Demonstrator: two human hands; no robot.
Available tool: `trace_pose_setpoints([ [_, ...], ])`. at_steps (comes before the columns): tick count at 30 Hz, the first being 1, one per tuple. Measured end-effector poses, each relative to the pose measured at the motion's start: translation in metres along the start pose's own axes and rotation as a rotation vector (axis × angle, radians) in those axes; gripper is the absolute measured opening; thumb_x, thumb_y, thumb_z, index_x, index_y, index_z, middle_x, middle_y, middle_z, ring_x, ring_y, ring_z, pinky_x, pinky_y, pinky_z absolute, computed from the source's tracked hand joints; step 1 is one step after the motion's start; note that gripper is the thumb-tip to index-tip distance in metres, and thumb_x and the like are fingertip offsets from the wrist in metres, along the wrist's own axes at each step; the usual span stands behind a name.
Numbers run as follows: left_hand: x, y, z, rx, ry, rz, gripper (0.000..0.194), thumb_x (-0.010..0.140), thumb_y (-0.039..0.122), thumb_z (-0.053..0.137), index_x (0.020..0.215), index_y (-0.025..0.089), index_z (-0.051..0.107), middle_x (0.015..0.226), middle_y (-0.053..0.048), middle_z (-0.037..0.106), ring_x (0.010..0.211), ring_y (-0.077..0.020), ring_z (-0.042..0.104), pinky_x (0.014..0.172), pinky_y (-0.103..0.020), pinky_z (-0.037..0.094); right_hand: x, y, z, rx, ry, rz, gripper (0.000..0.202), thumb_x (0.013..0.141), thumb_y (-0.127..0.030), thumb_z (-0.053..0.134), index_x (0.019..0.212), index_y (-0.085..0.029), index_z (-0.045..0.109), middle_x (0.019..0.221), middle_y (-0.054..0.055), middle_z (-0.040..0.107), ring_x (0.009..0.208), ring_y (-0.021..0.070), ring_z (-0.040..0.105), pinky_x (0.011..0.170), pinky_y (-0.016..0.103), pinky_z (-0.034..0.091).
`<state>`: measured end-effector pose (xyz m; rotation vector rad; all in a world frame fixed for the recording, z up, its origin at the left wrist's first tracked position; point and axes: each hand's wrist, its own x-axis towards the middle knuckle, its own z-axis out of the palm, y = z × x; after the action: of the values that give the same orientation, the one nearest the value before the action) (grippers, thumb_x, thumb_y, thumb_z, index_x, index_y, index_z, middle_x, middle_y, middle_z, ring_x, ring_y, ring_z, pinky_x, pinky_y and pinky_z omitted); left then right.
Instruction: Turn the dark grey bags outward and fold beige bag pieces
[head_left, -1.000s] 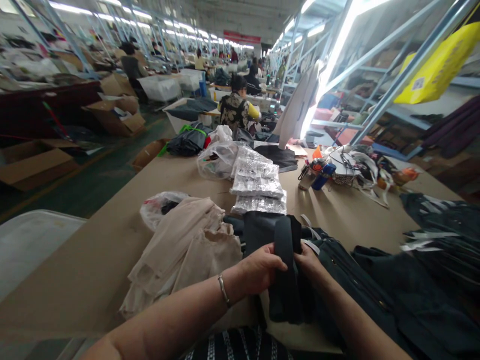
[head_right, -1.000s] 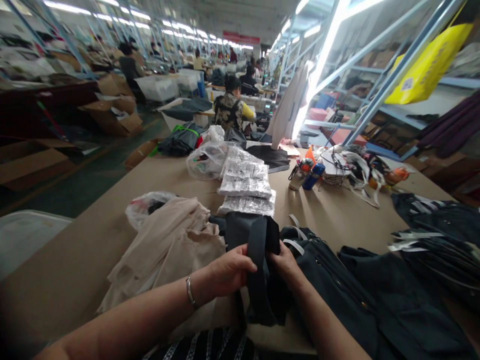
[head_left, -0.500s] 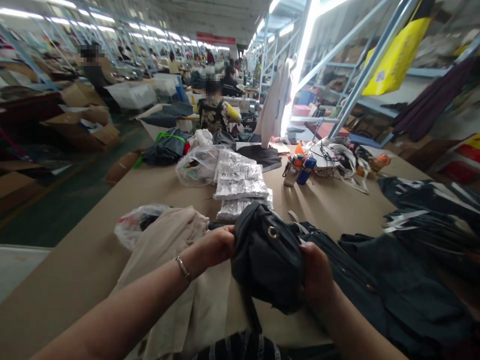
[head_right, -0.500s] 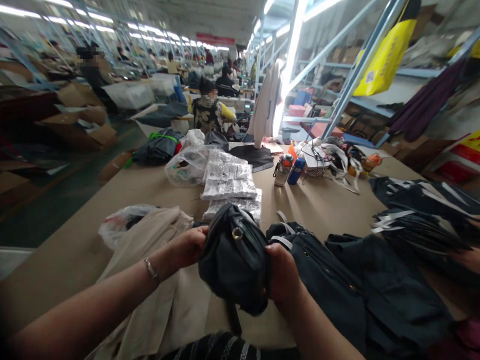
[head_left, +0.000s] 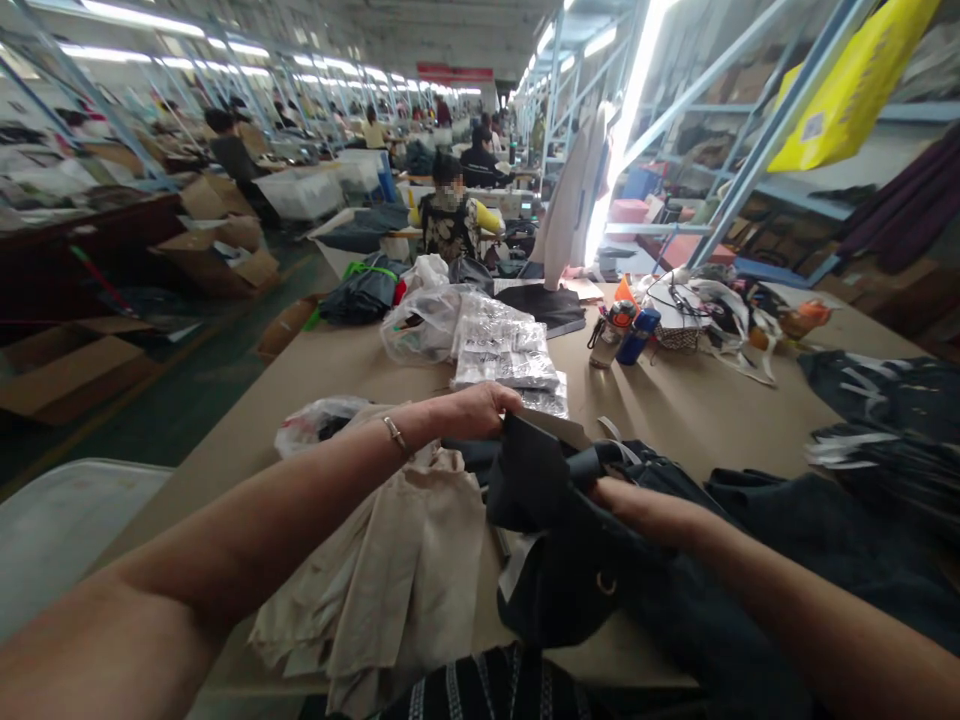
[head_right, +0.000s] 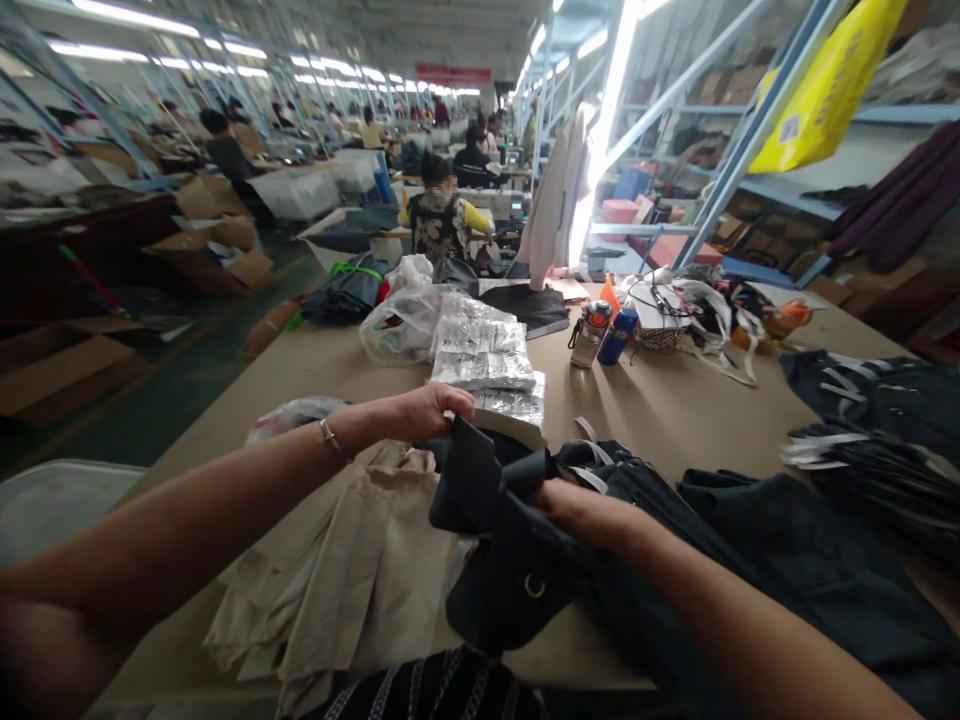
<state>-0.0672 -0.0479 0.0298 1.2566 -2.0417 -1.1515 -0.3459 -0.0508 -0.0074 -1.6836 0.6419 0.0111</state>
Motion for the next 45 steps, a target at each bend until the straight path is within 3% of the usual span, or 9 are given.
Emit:
trace_pose_setpoints([
  [7,-0.003,0.011,-0.004,0.097,0.034,0.062,0.006,0.060,0.010,0.050,0.062,0.010,0.056,0.063,0.002,0.049,0.061,-0.0090,0.042,0.056,-0.020,0.033,-0.023,0.002,-0.039,-0.377,0.002,0.049,0.039,0.085,-0.036,0.045,0.113,-0.015,0.063,0.096,0.010,0.064,0.090,0.0223,0.057,0.086,0.035,0.045],
  [11,-0.004,0.011,0.000,0.148,0.027,0.108,0.018,0.058,0.003,0.046,0.067,0.010,0.060,0.066,0.002,0.052,0.064,-0.0096,0.045,0.060,-0.019,0.036,-0.030,-0.006,-0.018,-0.497,-0.082,0.226,0.050,0.091,-0.053,0.032,0.079,-0.016,0.065,0.070,0.007,0.060,0.063,0.0173,0.054,0.062,0.031,0.044],
  [21,-0.006,0.015,0.006,0.333,0.094,0.254,0.019,0.053,-0.003,0.042,0.056,0.013,0.053,0.062,0.000,0.047,0.056,-0.0094,0.037,0.053,-0.023,0.027,-0.029,-0.022,0.026,-0.961,-0.108,-0.158,0.048,0.096,-0.043,0.028,0.072,-0.015,0.060,0.071,0.004,0.055,0.065,0.0150,0.047,0.065,0.030,0.035],
  [27,-0.009,0.038,0.013,0.039,0.075,0.345,0.021,0.053,-0.001,0.036,0.059,0.012,0.051,0.068,-0.001,0.049,0.064,-0.0097,0.044,0.061,-0.020,0.034,-0.030,-0.034,0.033,-0.180,-0.365,0.161,0.028,0.081,-0.035,0.057,0.097,-0.014,0.064,0.085,0.003,0.063,0.078,0.0155,0.057,0.072,0.025,0.044],
  [31,-0.011,0.037,0.019,-0.008,0.049,0.272,0.014,0.058,0.004,0.040,0.061,0.012,0.052,0.069,-0.002,0.049,0.064,-0.0113,0.044,0.060,-0.022,0.035,-0.027,-0.037,0.041,0.584,-0.356,-0.020,0.040,0.065,-0.033,0.071,0.099,-0.012,0.064,0.085,0.003,0.064,0.081,0.0157,0.060,0.083,0.028,0.045],
  [33,-0.012,0.028,0.021,0.056,0.019,0.238,0.014,0.056,0.003,0.042,0.058,0.012,0.052,0.063,-0.001,0.047,0.060,-0.0112,0.041,0.057,-0.023,0.032,-0.025,-0.039,0.045,0.666,-0.371,-0.006,0.044,0.061,-0.035,0.074,0.096,-0.011,0.063,0.083,0.004,0.064,0.076,0.0155,0.060,0.077,0.028,0.047],
  [36,-0.017,0.019,0.018,0.132,-0.010,0.240,0.014,0.053,0.000,0.043,0.054,0.013,0.049,0.060,0.000,0.046,0.058,-0.0106,0.039,0.056,-0.023,0.030,-0.023,-0.048,0.046,0.254,-0.386,0.075,0.033,0.065,-0.032,0.072,0.090,-0.012,0.063,0.082,0.003,0.064,0.071,0.0135,0.057,0.068,0.024,0.045],
  [42,-0.027,0.026,-0.016,0.132,0.334,0.341,0.017,0.063,0.003,0.038,0.058,0.012,0.050,0.069,-0.002,0.050,0.063,-0.0093,0.044,0.059,-0.021,0.033,-0.026,-0.069,0.007,-0.884,0.179,-0.176,0.016,0.071,-0.018,0.059,0.086,-0.018,0.058,0.087,0.004,0.060,0.084,0.0205,0.052,0.087,0.041,0.036],
  [45,-0.032,0.022,-0.024,0.221,0.285,0.354,0.019,0.059,0.000,0.037,0.057,0.012,0.051,0.070,-0.002,0.050,0.064,-0.0095,0.045,0.060,-0.021,0.033,-0.026,-0.062,-0.015,-0.958,0.114,-0.133,0.022,0.067,-0.014,0.059,0.088,-0.018,0.058,0.087,0.004,0.060,0.085,0.0206,0.052,0.090,0.043,0.034],
])
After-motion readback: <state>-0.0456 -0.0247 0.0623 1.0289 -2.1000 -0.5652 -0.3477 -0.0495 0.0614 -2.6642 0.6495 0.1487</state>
